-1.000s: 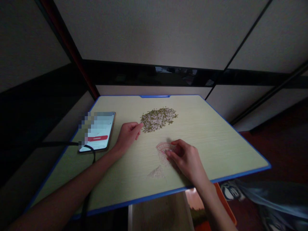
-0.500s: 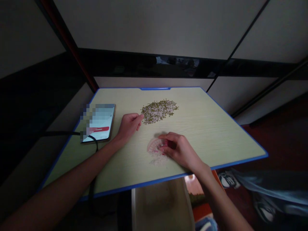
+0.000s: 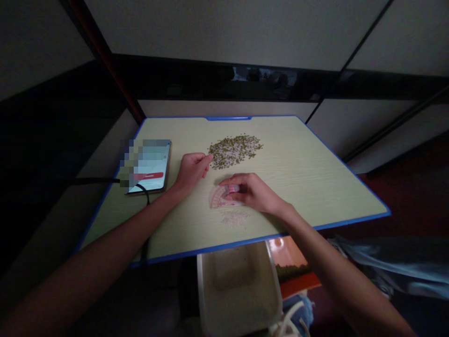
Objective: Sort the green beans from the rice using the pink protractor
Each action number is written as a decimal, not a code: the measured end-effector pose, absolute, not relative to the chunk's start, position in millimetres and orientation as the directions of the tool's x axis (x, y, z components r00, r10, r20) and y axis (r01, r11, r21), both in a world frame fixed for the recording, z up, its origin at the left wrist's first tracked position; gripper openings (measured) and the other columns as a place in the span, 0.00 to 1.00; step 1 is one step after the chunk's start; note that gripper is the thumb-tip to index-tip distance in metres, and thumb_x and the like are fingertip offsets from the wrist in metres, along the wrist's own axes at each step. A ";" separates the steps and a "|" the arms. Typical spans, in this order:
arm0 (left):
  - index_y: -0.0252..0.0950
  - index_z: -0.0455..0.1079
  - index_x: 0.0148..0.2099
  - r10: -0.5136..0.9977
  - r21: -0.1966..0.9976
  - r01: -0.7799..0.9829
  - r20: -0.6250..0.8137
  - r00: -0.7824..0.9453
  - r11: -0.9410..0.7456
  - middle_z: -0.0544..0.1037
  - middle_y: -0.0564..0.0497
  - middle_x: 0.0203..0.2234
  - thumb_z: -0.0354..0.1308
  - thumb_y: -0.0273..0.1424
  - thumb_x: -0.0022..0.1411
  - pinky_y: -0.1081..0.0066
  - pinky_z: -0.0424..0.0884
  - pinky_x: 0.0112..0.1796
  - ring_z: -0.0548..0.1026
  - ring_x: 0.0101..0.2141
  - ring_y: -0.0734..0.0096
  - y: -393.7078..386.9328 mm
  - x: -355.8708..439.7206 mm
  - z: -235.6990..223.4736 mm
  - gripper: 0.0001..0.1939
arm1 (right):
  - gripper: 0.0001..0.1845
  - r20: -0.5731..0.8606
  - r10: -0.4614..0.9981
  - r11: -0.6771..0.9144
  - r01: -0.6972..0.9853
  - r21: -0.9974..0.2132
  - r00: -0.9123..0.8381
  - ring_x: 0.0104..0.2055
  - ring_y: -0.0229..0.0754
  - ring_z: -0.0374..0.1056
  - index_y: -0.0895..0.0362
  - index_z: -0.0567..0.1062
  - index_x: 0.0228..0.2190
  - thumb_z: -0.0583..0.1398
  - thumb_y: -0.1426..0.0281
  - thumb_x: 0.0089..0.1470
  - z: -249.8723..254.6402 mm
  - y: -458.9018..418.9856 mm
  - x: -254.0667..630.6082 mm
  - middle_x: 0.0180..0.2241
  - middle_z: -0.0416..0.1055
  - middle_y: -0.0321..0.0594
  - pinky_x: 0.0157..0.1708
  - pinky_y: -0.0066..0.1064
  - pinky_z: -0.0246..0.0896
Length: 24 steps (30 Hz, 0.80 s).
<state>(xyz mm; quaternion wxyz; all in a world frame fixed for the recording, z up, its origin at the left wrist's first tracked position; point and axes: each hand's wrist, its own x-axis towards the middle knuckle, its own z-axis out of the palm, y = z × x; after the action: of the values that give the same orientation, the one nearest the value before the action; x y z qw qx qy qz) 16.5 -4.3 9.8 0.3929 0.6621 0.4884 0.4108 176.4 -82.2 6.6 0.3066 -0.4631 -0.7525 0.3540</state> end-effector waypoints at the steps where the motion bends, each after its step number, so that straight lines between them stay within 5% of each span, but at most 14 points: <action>1: 0.35 0.57 0.13 0.969 0.921 0.323 0.161 0.186 -0.215 0.58 0.58 0.06 0.51 0.28 0.51 0.77 0.52 0.17 0.56 0.12 0.81 -4.1 16.7 9.4 0.16 | 0.16 0.132 0.902 0.334 0.470 -0.817 -0.411 0.30 0.37 0.66 0.65 0.76 0.41 0.61 0.76 0.47 8.2 -81.1 175.7 0.33 0.73 0.43 0.31 0.27 0.60; 17: 0.35 0.57 0.13 0.966 0.920 0.317 0.178 0.187 -0.231 0.58 0.58 0.07 0.51 0.28 0.52 0.78 0.53 0.17 0.56 0.12 0.82 -4.6 17.7 9.0 0.17 | 0.14 0.086 0.752 0.383 0.327 -0.864 -0.654 0.29 0.34 0.66 0.63 0.77 0.39 0.62 0.76 0.46 15.5 -91.2 174.5 0.31 0.71 0.40 0.27 0.24 0.60; 20: 0.35 0.57 0.13 0.969 0.921 0.321 0.168 0.179 -0.219 0.58 0.58 0.06 0.51 0.27 0.52 0.78 0.52 0.17 0.55 0.12 0.82 -5.2 18.3 9.1 0.16 | 0.16 0.072 0.833 0.276 0.300 -0.913 -0.548 0.26 0.33 0.65 0.63 0.77 0.38 0.63 0.74 0.44 16.6 -96.2 177.8 0.29 0.72 0.38 0.26 0.25 0.61; 24: 0.35 0.57 0.14 0.972 0.922 0.323 0.165 0.169 -0.213 0.58 0.58 0.06 0.50 0.27 0.52 0.78 0.51 0.16 0.55 0.11 0.82 -5.5 19.1 9.3 0.16 | 0.17 0.144 0.975 0.199 0.375 -0.906 -0.168 0.28 0.36 0.66 0.64 0.77 0.36 0.65 0.71 0.40 17.6 -105.7 196.1 0.28 0.73 0.40 0.29 0.27 0.62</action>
<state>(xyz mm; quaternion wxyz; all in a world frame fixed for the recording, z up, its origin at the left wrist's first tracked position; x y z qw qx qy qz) 19.1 -5.5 9.3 0.3892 0.6579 0.4920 0.4166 196.1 -105.7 17.6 0.3973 -0.5080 -0.6644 0.3777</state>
